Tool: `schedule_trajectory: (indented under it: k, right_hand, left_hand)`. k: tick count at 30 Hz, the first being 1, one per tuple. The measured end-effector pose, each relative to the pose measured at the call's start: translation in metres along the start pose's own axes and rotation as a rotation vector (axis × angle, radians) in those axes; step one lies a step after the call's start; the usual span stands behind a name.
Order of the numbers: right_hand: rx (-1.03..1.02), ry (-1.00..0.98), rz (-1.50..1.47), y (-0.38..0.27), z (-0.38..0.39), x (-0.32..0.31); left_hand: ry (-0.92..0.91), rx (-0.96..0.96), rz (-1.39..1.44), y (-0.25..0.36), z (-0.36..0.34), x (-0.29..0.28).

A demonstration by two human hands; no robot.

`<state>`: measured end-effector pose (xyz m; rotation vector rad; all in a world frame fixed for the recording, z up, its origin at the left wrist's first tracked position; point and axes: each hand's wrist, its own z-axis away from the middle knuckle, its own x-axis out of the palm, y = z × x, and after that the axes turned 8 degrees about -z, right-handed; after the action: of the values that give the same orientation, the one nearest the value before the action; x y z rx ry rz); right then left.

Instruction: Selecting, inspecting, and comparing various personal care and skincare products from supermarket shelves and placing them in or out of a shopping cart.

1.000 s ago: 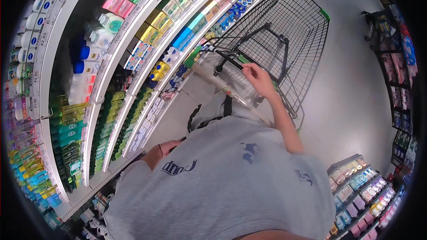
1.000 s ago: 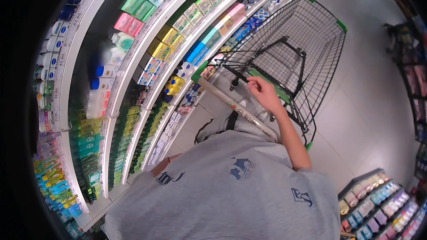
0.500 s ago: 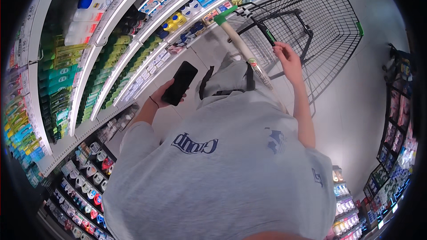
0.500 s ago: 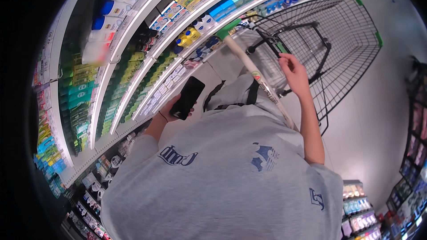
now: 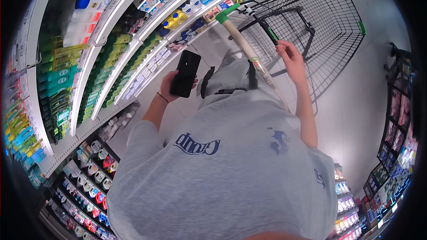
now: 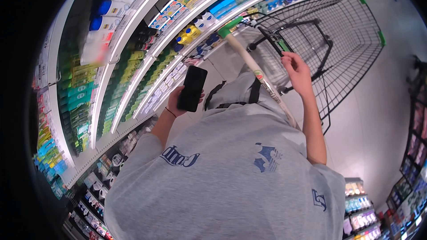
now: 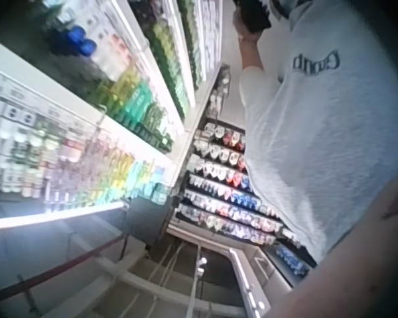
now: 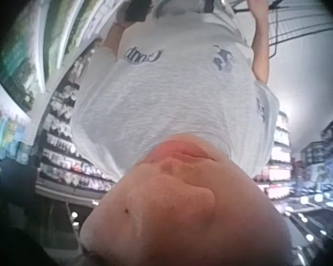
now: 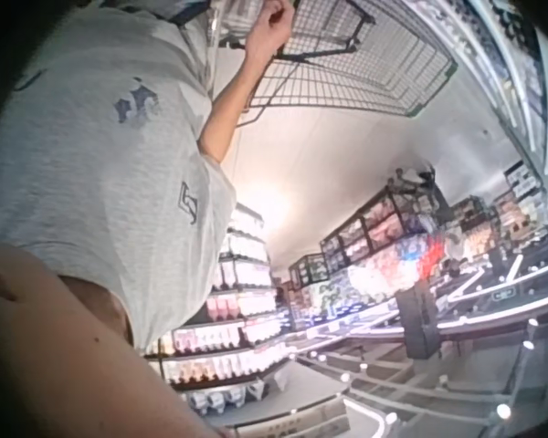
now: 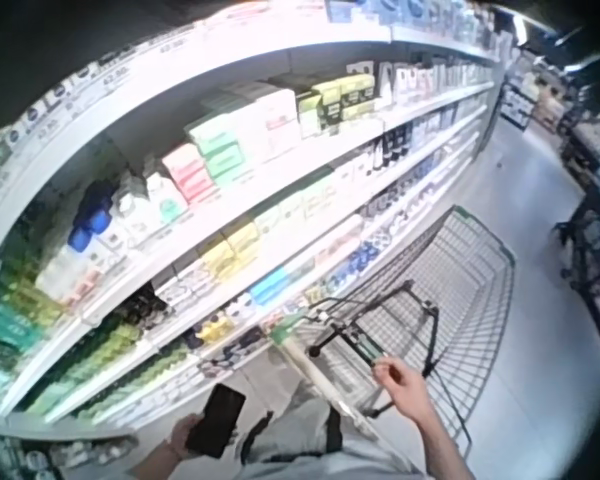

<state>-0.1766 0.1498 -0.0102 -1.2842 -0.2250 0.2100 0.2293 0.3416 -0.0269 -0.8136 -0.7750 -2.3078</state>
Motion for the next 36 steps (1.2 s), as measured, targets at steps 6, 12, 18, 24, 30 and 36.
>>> schedule_trajectory:
  k: [6, 12, 18, 24, 30, 36]
  right_hand:
    - [0.010, 0.014, -0.010, 0.001, 0.001, 0.001]
    - [0.012, 0.008, -0.006, 0.000, 0.003, 0.001]
    - [0.010, 0.005, -0.007, 0.002, 0.001, -0.001]
    - [0.012, 0.004, -0.016, 0.005, 0.000, -0.002]
    - [0.017, 0.032, -0.006, 0.001, 0.001, -0.001]
    - [0.011, 0.032, -0.013, -0.006, 0.003, 0.004]
  left_hand:
    - [-0.065, -0.025, -0.025, 0.003, -0.013, 0.014]
    - [-0.001, -0.029, -0.021, -0.009, -0.024, 0.013]
    - [-0.008, -0.004, -0.063, -0.012, -0.024, 0.008]
    - [0.074, -0.044, -0.176, -0.015, -0.029, -0.001]
    - [0.334, -0.036, -0.660, -0.044, -0.035, -0.007]
    - [0.238, -0.031, -0.969, -0.080, -0.041, -0.010]
